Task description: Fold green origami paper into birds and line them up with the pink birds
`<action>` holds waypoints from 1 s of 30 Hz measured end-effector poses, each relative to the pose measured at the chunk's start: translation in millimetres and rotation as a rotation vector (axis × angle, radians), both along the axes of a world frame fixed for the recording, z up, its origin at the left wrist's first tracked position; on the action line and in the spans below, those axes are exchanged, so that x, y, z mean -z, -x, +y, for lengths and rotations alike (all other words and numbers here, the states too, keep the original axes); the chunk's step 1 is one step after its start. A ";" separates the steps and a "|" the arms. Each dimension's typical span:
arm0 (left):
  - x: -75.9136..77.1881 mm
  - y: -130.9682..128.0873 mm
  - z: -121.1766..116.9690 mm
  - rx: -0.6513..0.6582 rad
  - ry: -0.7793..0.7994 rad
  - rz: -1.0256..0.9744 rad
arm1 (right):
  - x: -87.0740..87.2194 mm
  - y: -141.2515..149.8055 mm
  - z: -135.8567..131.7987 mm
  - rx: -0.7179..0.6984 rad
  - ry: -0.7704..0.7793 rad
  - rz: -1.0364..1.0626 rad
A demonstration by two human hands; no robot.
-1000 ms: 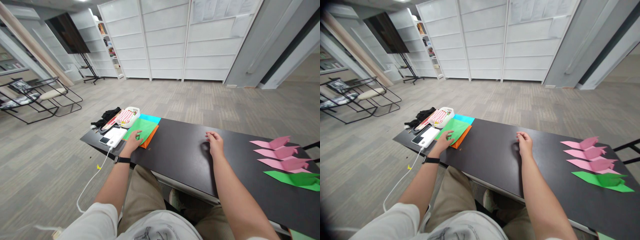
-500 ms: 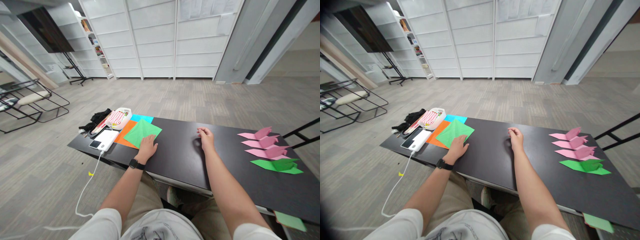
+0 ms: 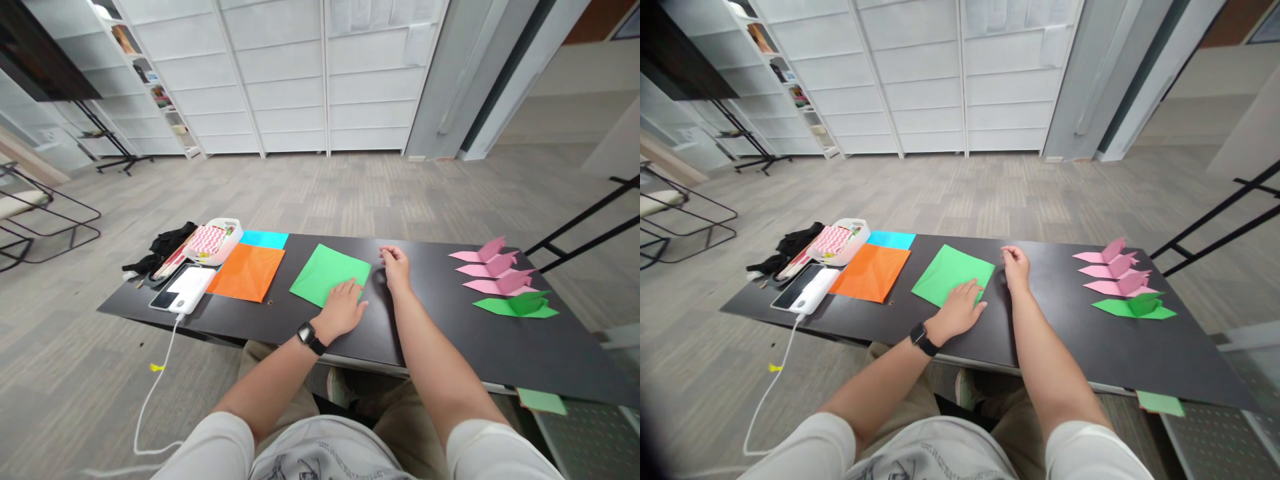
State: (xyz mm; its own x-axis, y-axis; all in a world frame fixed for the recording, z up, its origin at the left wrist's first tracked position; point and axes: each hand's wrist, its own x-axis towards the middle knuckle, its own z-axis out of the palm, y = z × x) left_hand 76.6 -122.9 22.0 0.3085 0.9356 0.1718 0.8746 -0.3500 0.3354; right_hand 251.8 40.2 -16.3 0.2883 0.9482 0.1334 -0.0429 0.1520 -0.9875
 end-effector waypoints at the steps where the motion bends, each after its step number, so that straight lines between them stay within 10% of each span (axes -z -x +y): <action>1: -1.2 -0.1 7.2 0.041 -0.016 -0.024 | 0.0 -1.7 0.8 0.020 -0.002 -0.001; 10: 3.8 67.4 76.0 0.153 0.055 0.073 | 1.3 -6.1 3.9 0.096 0.002 -0.022; 30: 6.0 60.1 61.1 0.142 -0.005 0.114 | -1.9 -7.6 3.1 0.101 0.017 -0.053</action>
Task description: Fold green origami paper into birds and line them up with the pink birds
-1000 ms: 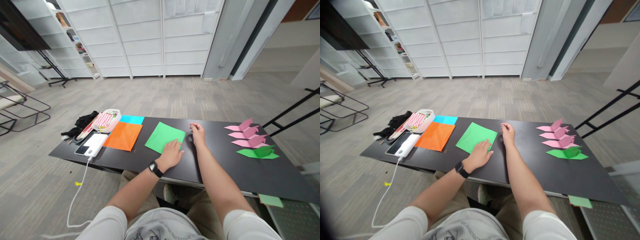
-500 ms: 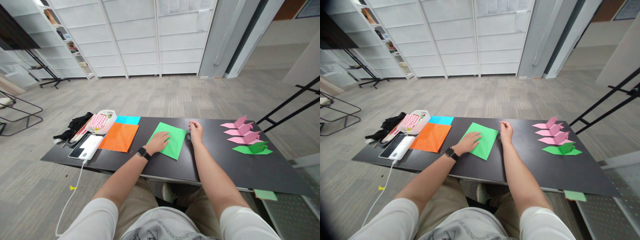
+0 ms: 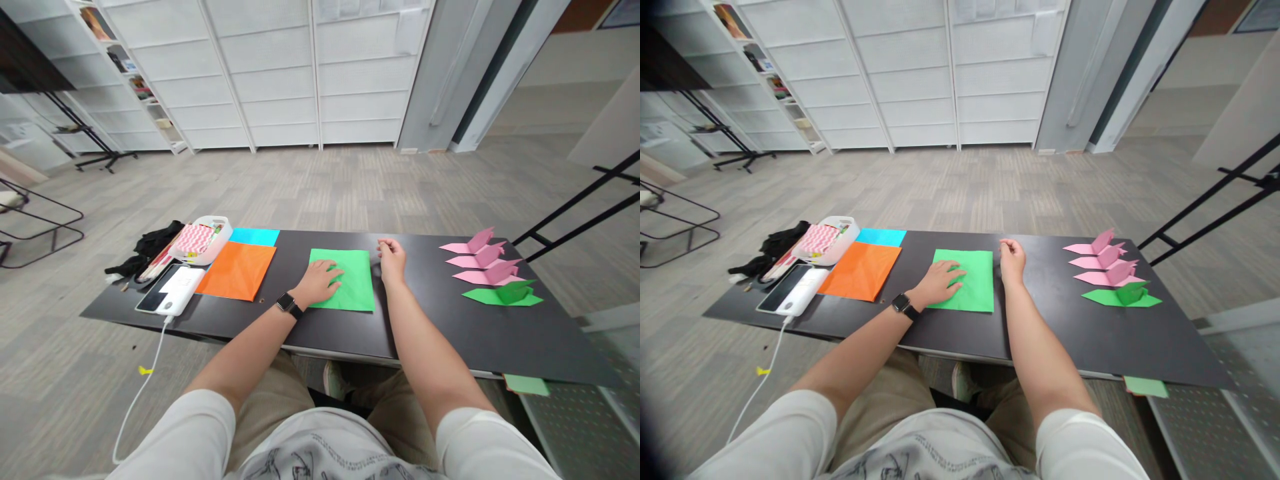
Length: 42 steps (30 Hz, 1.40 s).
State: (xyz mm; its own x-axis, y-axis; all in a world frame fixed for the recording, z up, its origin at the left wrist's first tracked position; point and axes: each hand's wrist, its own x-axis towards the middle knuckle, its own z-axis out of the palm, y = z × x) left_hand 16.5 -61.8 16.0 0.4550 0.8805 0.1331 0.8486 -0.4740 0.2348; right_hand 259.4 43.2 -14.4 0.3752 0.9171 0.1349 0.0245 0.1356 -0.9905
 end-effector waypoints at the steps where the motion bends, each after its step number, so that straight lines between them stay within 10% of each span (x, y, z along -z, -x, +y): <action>1: -0.1 -0.7 1.4 0.002 -0.006 -0.021 | 0.3 -0.1 -0.1 0.000 0.000 -0.001; 10: 9.5 -7.0 21.1 0.076 0.011 -0.018 | 5.5 -0.8 0.6 -0.038 -0.032 -0.115; 21: 32.9 -17.6 15.6 -0.009 -0.059 0.019 | 3.5 22.2 -45.1 -0.442 -0.048 -1.170; 42: 29.9 9.4 20.2 -0.026 -0.012 0.001 | 10.4 -7.7 -61.0 -0.445 0.037 -1.377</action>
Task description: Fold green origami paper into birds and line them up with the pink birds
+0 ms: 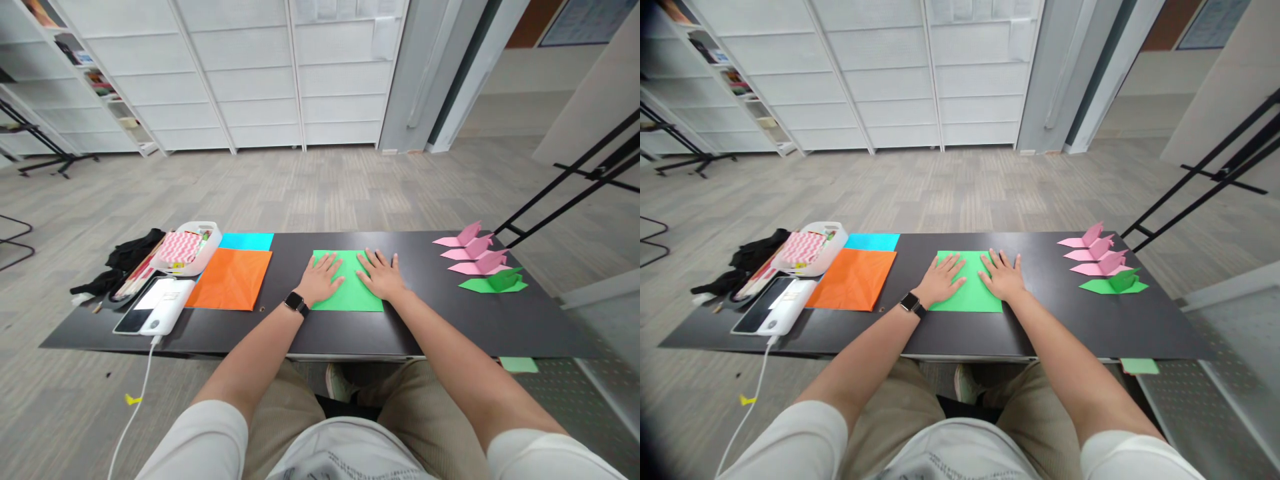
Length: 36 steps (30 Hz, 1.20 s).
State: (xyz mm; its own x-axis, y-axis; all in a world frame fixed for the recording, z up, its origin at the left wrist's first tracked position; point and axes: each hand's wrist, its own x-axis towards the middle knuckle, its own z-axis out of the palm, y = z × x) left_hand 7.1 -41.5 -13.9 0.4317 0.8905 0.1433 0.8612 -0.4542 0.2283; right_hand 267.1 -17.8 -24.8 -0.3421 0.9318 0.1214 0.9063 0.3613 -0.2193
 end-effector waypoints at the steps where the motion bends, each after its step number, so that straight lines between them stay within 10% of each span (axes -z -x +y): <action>1: -0.1 9.6 1.9 -0.027 -0.004 0.006 | 0.1 -0.1 0.4 0.000 0.004 0.003; 7: -7.9 55.9 14.5 -0.342 -0.082 -0.005 | -3.3 0.3 0.4 0.009 0.038 -0.041; 15: -6.9 -21.8 -21.5 0.171 -0.114 0.032 | -8.8 2.3 -2.1 0.016 0.055 -0.140; 30: 0.2 8.1 -40.2 0.075 -0.073 0.109 | -12.6 -12.5 -3.1 0.129 -0.053 0.213; 36: -0.3 7.0 -41.9 0.071 -0.082 0.107 | -16.4 3.2 -41.3 -0.210 -0.019 -0.035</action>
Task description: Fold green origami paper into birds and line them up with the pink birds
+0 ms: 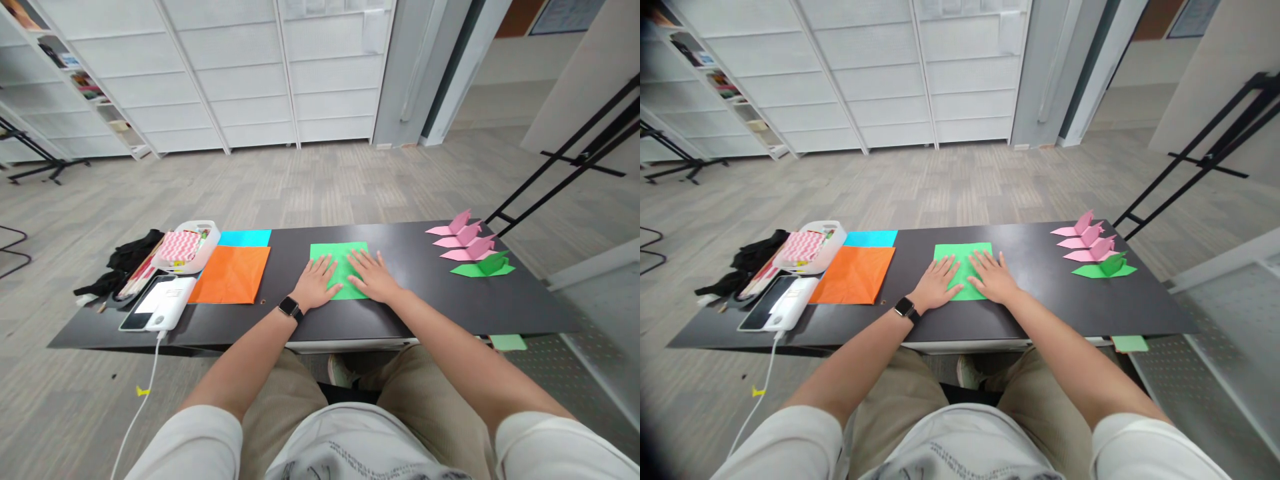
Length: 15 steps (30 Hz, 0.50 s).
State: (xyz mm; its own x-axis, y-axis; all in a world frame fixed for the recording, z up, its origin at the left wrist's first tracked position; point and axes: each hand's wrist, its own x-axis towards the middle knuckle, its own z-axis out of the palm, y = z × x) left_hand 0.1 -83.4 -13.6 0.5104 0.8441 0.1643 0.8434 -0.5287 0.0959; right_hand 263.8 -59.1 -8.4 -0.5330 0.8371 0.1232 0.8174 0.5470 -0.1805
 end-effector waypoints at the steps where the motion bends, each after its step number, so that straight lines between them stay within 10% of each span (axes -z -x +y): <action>1: 0.0 0.5 -0.1 -0.002 -0.001 0.000 | 0.9 0.3 -4.1 -0.020 0.023 -0.052; 15: -2.4 22.5 -6.1 -0.020 -0.021 0.066 | -1.0 -25.6 -12.1 0.050 0.076 -0.185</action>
